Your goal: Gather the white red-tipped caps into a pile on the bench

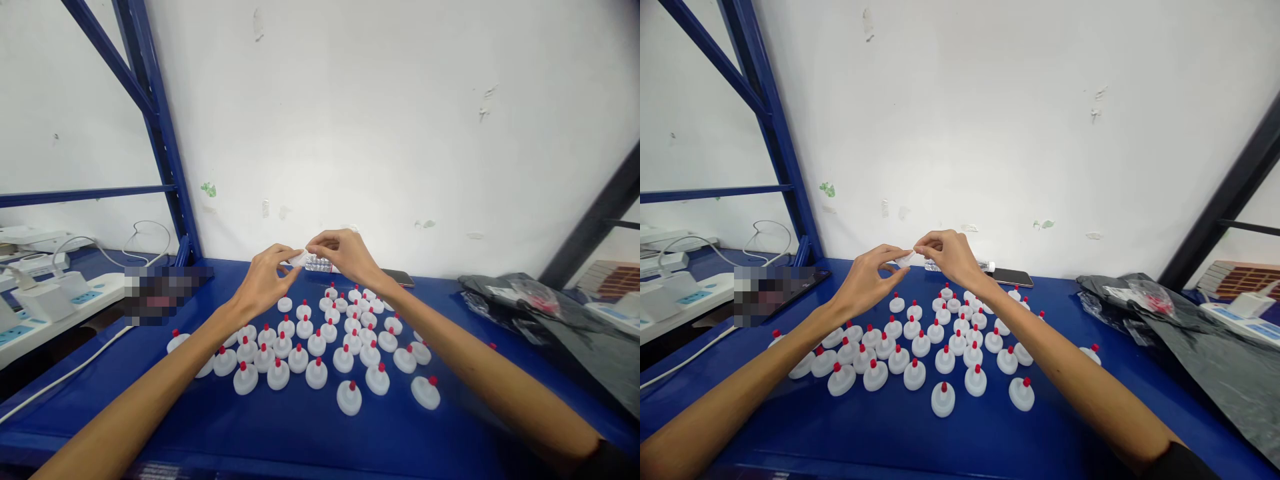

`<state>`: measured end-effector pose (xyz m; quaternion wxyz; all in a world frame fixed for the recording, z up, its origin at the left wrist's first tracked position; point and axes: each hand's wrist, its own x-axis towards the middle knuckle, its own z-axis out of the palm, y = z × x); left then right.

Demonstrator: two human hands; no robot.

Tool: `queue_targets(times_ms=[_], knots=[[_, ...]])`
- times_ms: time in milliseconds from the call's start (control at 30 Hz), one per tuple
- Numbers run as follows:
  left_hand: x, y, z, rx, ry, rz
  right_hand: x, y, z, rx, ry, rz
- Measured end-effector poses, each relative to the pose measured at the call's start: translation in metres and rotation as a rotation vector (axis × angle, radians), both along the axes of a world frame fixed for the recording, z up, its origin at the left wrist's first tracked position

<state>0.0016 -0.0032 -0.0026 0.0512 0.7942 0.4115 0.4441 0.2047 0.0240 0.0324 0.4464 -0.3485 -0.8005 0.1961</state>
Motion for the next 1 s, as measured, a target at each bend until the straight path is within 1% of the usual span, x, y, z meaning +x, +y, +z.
queue_targets(times_ms=[67, 200, 433, 533, 600, 700, 800, 933, 1000], knots=[[0.0, 0.0, 0.0, 0.005, 0.002, -0.013, 0.001, 0.0, 0.001, -0.003, -0.006, 0.002], [0.001, 0.001, -0.003, 0.008, 0.013, -0.028, 0.001, 0.002, -0.002, -0.022, -0.003, 0.063], [0.001, 0.001, -0.002, 0.017, -0.04, 0.023, -0.004, -0.001, -0.004, -0.063, 0.113, 0.101], [0.001, 0.0, -0.001, 0.015, -0.031, 0.031, -0.006, -0.006, -0.004, -0.072, 0.113, 0.1], [0.001, -0.001, -0.001, 0.006, -0.015, 0.035, -0.006, -0.008, -0.003, -0.045, 0.093, 0.077], [0.001, -0.002, 0.001, -0.013, 0.012, 0.046, -0.003, -0.005, -0.005, 0.009, 0.051, 0.046], [-0.001, -0.002, 0.004, -0.016, 0.021, 0.07, 0.0, 0.004, -0.013, 0.007, -0.01, 0.023], [-0.004, 0.0, 0.007, 0.013, 0.005, 0.086, 0.0, 0.02, -0.032, 0.026, -0.283, -0.043], [-0.005, 0.001, 0.007, 0.033, 0.001, 0.083, -0.003, 0.027, -0.042, 0.049, -0.394, -0.052]])
